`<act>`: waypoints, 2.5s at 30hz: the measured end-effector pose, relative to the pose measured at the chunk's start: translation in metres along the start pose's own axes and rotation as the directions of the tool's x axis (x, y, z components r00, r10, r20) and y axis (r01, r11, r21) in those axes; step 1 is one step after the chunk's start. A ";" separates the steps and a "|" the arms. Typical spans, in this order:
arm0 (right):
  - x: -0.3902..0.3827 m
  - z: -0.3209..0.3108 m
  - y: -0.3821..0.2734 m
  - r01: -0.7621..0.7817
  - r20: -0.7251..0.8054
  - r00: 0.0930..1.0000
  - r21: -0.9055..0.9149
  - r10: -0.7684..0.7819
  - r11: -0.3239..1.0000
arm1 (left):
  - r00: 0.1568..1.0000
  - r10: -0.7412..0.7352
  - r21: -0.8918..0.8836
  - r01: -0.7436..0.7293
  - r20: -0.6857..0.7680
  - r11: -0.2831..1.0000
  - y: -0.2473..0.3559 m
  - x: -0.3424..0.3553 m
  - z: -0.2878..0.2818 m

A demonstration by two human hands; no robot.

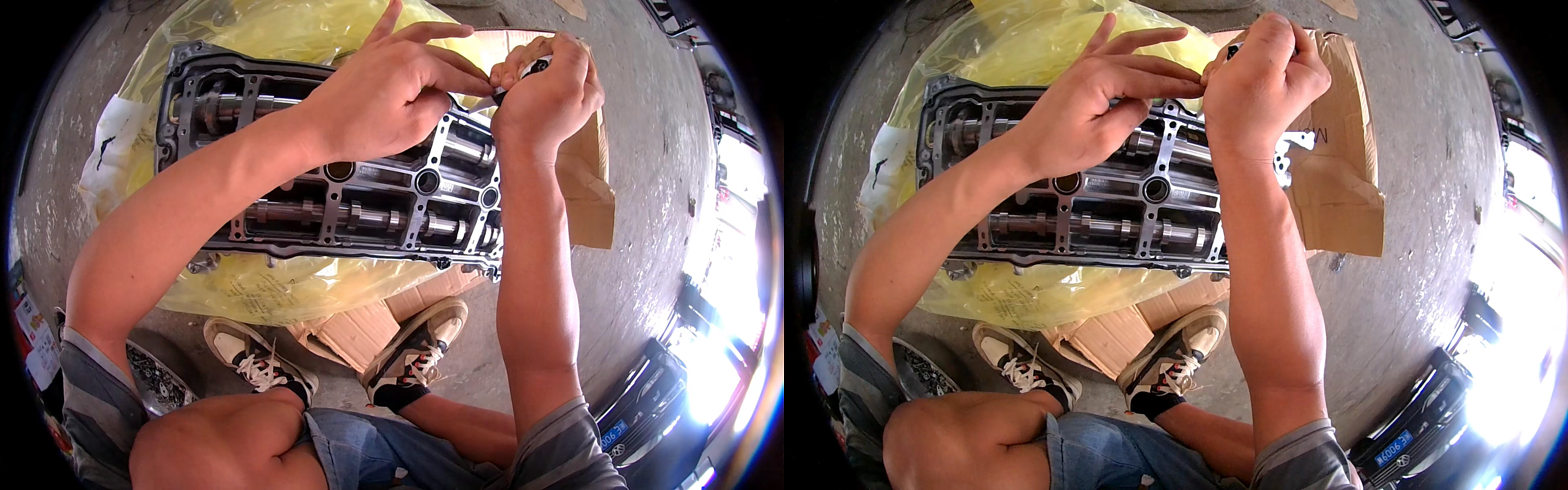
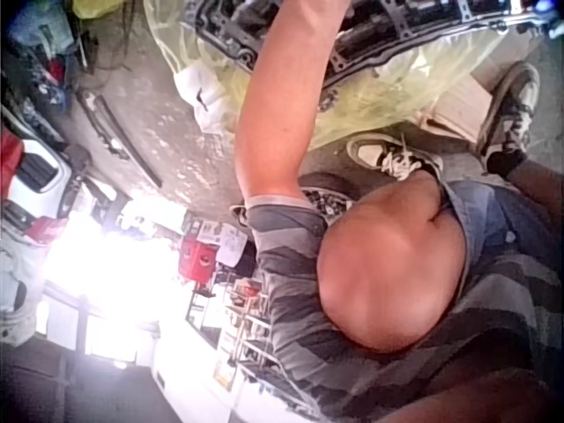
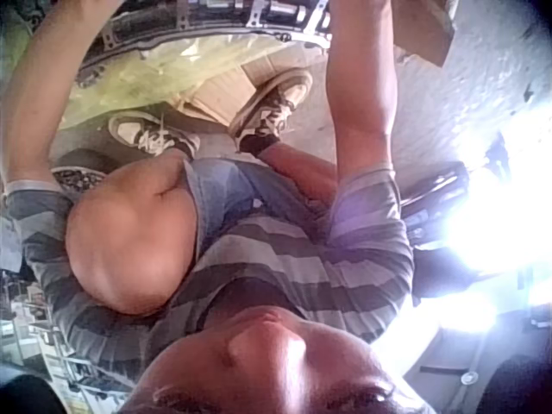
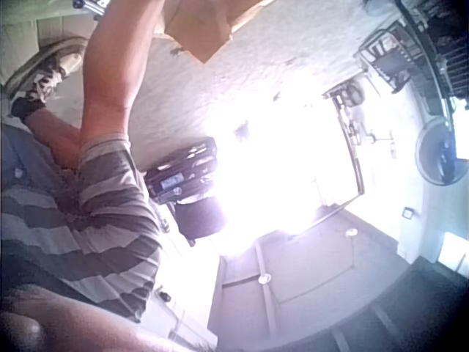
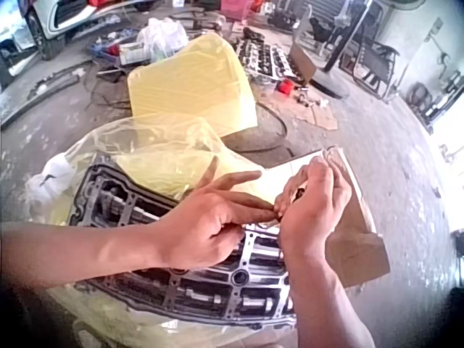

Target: The person applies a sealant from a tube onto the edge of a metal engine component by hand and then spreads it along the surface using a small tool.

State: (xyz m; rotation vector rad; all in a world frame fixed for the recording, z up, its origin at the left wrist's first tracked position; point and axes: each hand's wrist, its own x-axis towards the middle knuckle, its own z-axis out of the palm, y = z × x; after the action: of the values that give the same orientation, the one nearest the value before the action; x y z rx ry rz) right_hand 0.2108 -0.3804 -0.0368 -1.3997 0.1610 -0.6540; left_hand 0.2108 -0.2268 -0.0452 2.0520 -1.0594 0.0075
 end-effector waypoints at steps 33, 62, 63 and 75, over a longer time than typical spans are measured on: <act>0.002 -0.013 -0.009 0.030 -0.001 0.999 -0.245 -0.032 0.969 | 0.995 -0.004 -0.052 0.009 0.099 0.999 0.006 0.017 0.009; 0.007 -0.023 -0.003 0.068 -0.211 0.966 -0.345 -0.148 0.936 | 0.985 0.000 -0.185 0.032 0.171 0.982 0.018 0.026 0.007; 0.010 -0.029 0.000 0.069 -0.213 0.966 -0.346 -0.150 0.936 | 0.984 0.005 -0.168 0.025 0.179 0.986 0.019 0.027 0.008; 0.009 -0.038 -0.011 0.018 -0.008 1.000 -0.219 -0.020 0.976 | 0.989 0.077 -0.157 -0.058 0.124 0.986 0.011 0.030 0.022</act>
State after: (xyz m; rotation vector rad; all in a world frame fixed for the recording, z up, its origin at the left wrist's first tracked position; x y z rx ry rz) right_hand 0.1961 -0.4177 -0.0316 -1.6113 0.2334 -0.6750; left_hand 0.2150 -0.2648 -0.0422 1.8977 -1.1720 -0.1696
